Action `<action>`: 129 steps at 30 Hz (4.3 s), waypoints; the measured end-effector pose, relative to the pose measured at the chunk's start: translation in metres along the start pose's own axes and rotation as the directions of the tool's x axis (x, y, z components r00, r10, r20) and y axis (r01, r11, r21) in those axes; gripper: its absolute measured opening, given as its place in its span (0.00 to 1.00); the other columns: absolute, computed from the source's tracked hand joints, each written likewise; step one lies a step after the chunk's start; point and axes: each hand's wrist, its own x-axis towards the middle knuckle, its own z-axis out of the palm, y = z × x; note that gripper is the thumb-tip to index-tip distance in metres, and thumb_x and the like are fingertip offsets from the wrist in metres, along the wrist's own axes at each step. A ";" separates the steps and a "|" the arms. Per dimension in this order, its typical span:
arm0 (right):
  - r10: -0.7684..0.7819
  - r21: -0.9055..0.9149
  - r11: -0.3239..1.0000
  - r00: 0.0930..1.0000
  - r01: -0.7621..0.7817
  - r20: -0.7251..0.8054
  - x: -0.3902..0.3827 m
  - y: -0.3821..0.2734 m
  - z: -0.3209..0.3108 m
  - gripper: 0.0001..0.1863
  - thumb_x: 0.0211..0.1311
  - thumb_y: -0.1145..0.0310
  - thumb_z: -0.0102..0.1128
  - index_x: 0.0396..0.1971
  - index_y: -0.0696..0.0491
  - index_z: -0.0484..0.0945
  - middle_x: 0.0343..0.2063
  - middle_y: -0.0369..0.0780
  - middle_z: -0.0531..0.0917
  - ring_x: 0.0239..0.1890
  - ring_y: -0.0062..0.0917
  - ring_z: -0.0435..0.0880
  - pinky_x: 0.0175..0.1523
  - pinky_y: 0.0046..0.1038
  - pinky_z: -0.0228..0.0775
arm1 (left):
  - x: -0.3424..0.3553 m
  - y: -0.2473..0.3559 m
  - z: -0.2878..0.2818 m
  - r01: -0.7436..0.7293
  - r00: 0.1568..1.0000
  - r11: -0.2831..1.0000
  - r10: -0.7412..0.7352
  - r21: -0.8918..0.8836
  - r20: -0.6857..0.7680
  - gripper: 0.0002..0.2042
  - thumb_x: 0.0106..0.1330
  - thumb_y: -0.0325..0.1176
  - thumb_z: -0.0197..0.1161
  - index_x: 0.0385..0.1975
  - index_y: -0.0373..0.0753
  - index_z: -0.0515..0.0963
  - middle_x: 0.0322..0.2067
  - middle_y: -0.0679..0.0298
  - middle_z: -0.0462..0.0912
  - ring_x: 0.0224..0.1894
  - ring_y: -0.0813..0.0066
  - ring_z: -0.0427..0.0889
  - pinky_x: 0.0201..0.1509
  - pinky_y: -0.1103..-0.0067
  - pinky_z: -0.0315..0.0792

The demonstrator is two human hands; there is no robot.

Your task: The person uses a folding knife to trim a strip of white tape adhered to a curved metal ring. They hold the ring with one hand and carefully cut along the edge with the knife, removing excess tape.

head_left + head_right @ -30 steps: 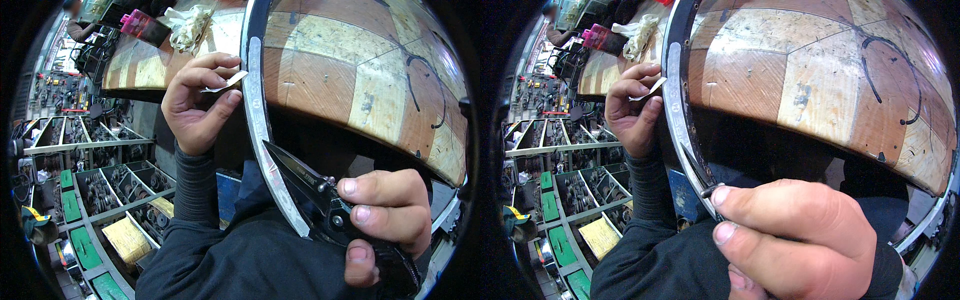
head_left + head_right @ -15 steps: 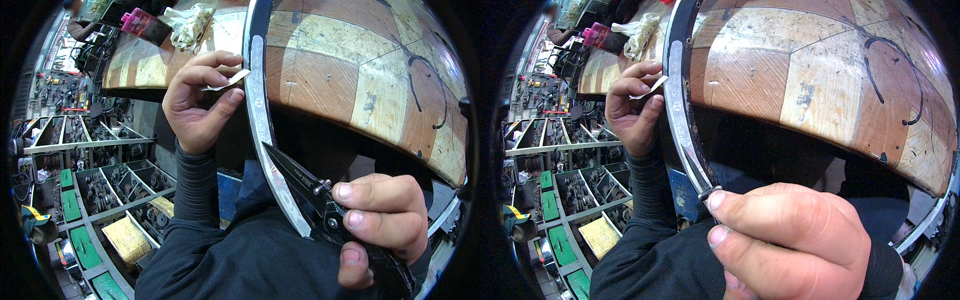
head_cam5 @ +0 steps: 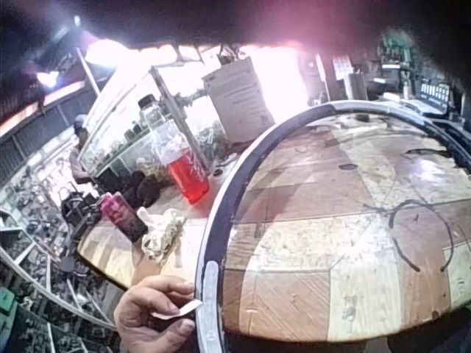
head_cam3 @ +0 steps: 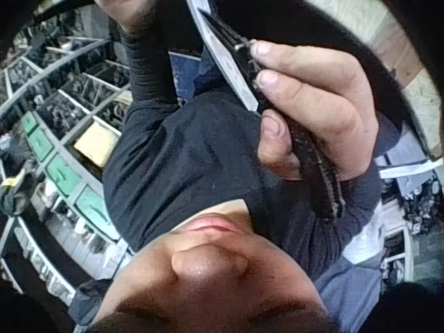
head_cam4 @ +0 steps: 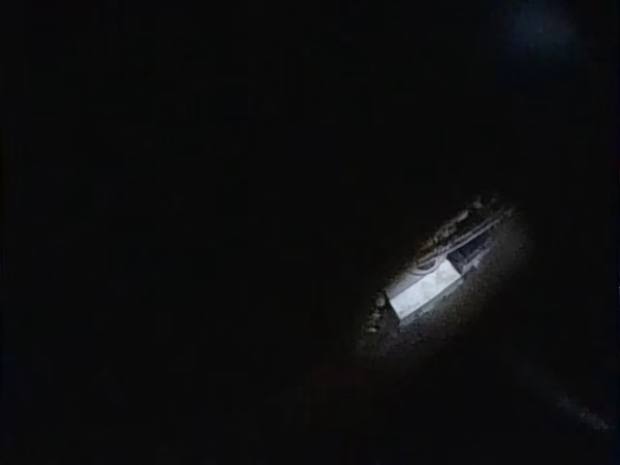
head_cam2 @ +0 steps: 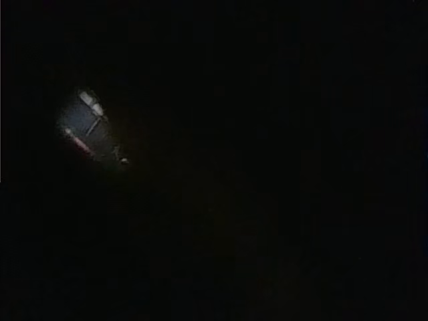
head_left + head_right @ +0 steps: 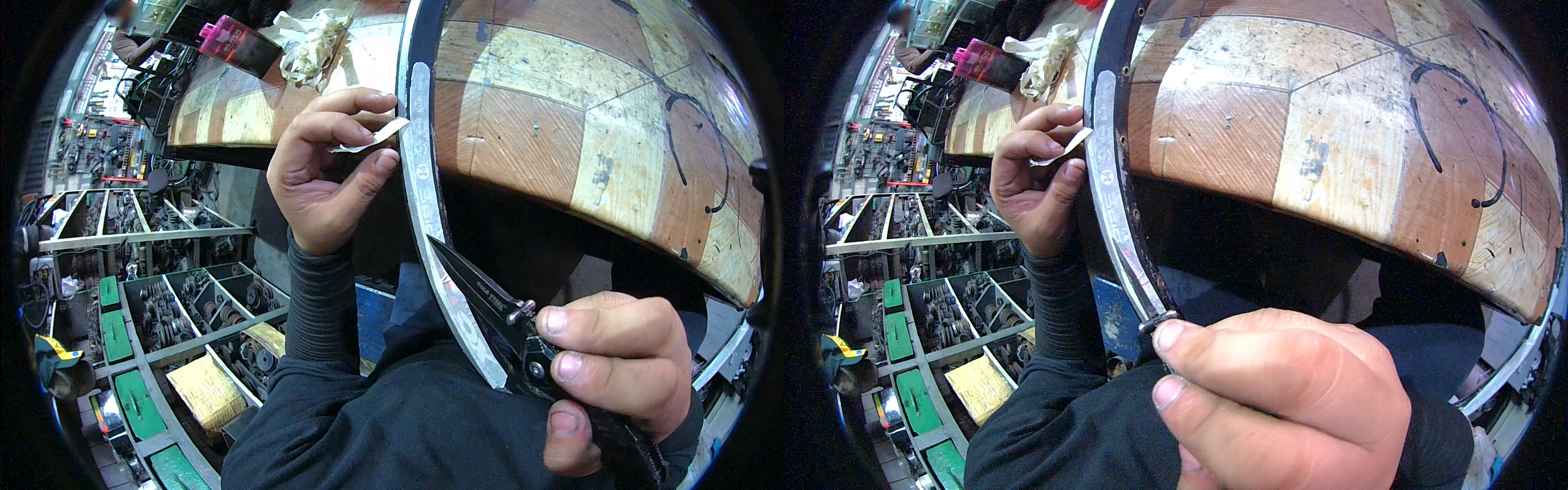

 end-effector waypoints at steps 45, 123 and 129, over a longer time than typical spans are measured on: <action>-0.512 -0.035 0.853 0.821 0.521 -0.251 -0.013 0.044 0.033 0.07 0.56 0.78 0.61 0.34 0.65 0.81 0.36 0.53 0.85 0.32 0.36 0.87 0.37 0.27 0.83 | 0.003 0.000 -0.002 0.005 0.999 1.000 -0.005 -0.001 0.046 0.14 0.57 0.21 0.71 0.39 0.33 0.74 0.49 0.47 0.80 0.52 0.63 0.82 0.55 0.72 0.79; -0.536 0.028 0.830 0.812 0.556 -0.231 -0.047 0.036 0.025 0.04 0.56 0.80 0.59 0.29 0.67 0.79 0.30 0.53 0.83 0.22 0.36 0.85 0.25 0.29 0.81 | 0.007 0.002 -0.006 0.003 0.992 0.998 0.006 -0.069 0.126 0.13 0.60 0.19 0.68 0.43 0.33 0.73 0.53 0.47 0.78 0.55 0.65 0.79 0.60 0.71 0.76; -0.534 0.039 0.834 0.823 0.551 -0.194 -0.054 0.038 0.023 0.07 0.60 0.77 0.60 0.30 0.67 0.79 0.32 0.54 0.83 0.23 0.36 0.85 0.26 0.30 0.81 | 0.009 -0.001 -0.007 -0.034 0.989 0.997 0.042 -0.064 0.140 0.13 0.60 0.20 0.68 0.43 0.32 0.73 0.52 0.47 0.79 0.54 0.65 0.80 0.60 0.71 0.76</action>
